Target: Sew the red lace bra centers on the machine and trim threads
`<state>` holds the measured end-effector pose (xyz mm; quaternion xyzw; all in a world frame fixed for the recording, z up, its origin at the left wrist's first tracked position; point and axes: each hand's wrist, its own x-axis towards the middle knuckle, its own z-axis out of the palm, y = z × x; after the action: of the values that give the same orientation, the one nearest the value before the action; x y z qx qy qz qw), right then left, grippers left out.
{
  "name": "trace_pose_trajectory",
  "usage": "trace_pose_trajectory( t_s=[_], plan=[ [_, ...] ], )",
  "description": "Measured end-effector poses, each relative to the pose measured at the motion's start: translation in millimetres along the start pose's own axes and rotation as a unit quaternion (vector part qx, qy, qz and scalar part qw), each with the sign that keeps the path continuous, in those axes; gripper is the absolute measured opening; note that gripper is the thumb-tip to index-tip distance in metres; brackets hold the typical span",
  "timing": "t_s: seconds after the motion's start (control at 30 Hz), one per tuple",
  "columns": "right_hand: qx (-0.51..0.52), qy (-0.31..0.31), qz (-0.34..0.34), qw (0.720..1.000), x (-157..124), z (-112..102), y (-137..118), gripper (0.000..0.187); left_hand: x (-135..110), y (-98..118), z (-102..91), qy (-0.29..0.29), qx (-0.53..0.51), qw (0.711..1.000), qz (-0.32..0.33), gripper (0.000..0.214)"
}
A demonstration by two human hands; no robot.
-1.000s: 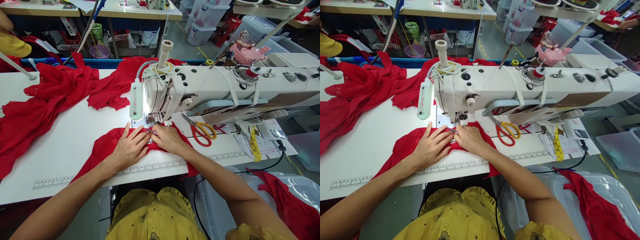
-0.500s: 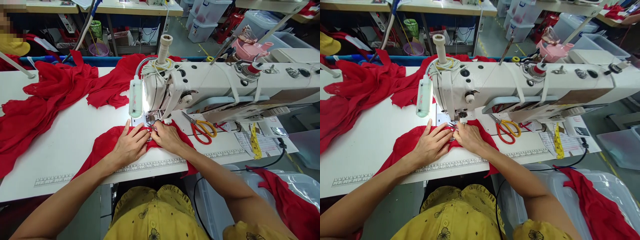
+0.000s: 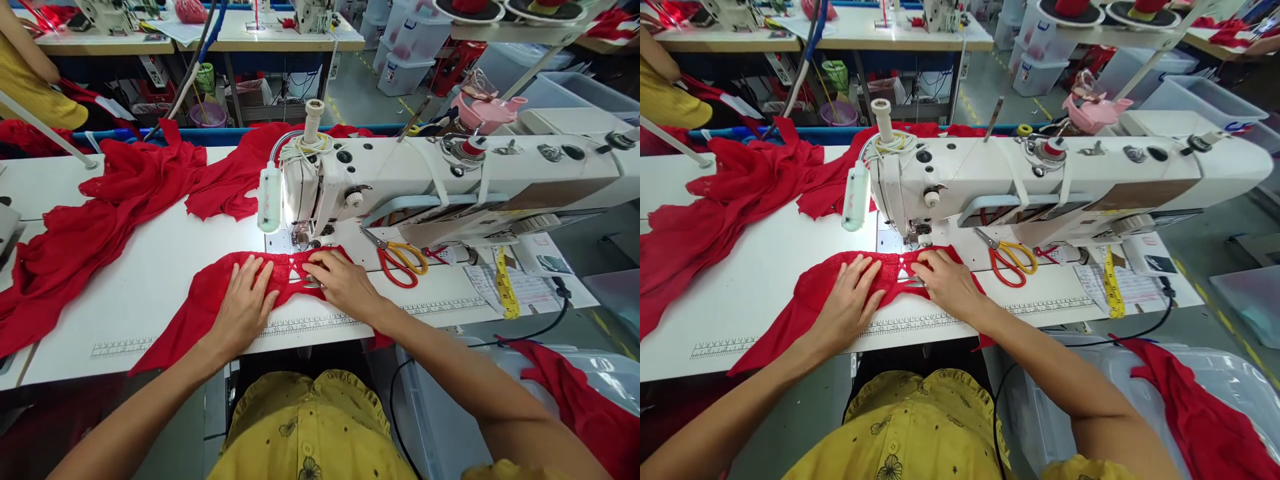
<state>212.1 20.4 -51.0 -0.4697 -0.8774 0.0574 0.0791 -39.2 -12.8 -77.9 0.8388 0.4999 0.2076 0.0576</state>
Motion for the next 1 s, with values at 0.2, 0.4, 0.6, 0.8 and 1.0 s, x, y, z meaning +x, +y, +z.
trace_pose_trajectory(
  t_s=[0.2,0.4,0.6,0.8,1.0],
  plan=[
    [0.052,0.027,-0.012,0.998,-7.6,2.2,13.9,0.046,1.5,-15.2,-8.5,-0.039,0.007,0.998,0.053,0.047],
    [0.108,0.098,-0.04,0.988,7.0,-3.7,0.0,0.034,30.7,6.9,-12.6,0.068,-0.077,0.987,0.12,0.032],
    [0.139,0.071,-0.08,0.985,15.9,21.8,11.5,0.023,34.6,-12.6,13.2,-0.01,-0.077,0.984,0.162,0.031],
    [0.113,0.065,-0.063,0.989,8.7,22.1,11.6,0.035,29.8,-16.0,12.8,-0.024,-0.076,0.987,0.139,0.033],
    [0.068,0.036,-0.041,0.996,8.8,19.4,8.9,0.04,31.5,-14.6,11.7,-0.026,-0.073,0.989,0.125,0.036]
  ],
)
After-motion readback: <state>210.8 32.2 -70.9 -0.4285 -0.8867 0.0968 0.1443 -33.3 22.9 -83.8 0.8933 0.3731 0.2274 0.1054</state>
